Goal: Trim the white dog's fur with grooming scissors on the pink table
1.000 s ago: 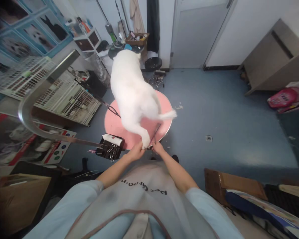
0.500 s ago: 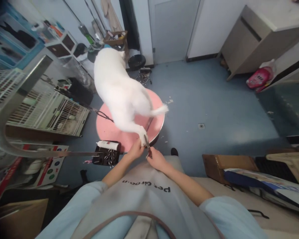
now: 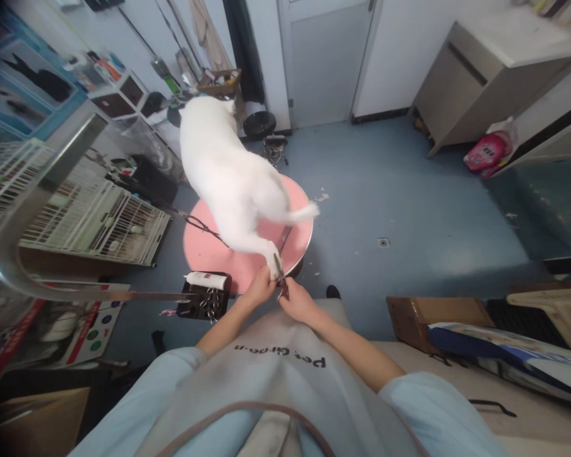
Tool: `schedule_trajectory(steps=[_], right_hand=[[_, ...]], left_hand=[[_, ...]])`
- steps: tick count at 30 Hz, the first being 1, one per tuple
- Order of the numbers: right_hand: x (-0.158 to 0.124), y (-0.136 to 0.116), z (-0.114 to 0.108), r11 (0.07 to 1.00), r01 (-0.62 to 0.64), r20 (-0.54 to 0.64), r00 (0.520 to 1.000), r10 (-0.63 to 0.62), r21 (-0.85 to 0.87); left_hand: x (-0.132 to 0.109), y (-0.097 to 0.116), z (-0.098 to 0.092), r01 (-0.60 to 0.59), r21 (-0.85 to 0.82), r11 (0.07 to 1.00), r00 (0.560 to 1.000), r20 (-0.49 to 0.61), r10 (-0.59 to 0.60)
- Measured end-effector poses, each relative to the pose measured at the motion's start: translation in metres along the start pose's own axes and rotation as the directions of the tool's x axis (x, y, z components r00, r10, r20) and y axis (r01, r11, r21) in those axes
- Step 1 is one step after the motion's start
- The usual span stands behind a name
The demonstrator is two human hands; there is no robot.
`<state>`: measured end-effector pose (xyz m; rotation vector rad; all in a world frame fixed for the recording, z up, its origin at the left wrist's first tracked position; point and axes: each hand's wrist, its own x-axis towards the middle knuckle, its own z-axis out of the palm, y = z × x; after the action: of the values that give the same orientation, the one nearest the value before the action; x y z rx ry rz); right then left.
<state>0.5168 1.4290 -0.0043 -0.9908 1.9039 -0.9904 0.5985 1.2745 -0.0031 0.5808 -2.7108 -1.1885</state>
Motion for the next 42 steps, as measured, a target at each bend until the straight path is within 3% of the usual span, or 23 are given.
schedule_trajectory(steps=[9, 16, 21, 27, 33, 38, 42], right_hand=[[0.002, -0.005, -0.004, 0.999, 0.027, 0.011, 1.0, -0.026, -0.046], [0.001, 0.004, 0.002, 0.996, -0.007, 0.049, 0.999, 0.002, 0.094], [0.004, -0.005, -0.005, 0.999, 0.033, 0.0, 0.999, -0.033, -0.026], [0.003, -0.002, -0.003, 0.998, 0.017, 0.008, 1.0, -0.017, 0.063], [0.003, -0.005, -0.007, 0.998, 0.036, -0.006, 0.999, -0.037, -0.051], [0.001, 0.0, -0.005, 1.0, -0.012, -0.007, 1.0, 0.012, -0.014], [-0.001, 0.0, -0.005, 0.998, 0.016, -0.027, 0.999, -0.018, -0.054]], left_hand=[[0.002, 0.002, -0.001, 0.019, 0.01, 1.0, 1.0, -0.013, -0.019], [0.002, 0.0, 0.0, 0.033, 0.062, 0.998, 0.999, -0.009, -0.033], [0.001, -0.003, 0.001, 0.018, 0.038, 0.999, 1.0, 0.007, -0.018], [0.0, -0.005, 0.003, 0.028, 0.076, 0.997, 0.999, 0.012, -0.029], [0.002, -0.002, 0.001, 0.039, 0.034, 0.999, 0.999, 0.008, -0.04], [0.001, -0.001, 0.0, 0.05, 0.053, 0.997, 0.999, 0.006, -0.05], [0.002, 0.001, 0.001, 0.063, 0.064, 0.996, 0.998, -0.003, -0.063]])
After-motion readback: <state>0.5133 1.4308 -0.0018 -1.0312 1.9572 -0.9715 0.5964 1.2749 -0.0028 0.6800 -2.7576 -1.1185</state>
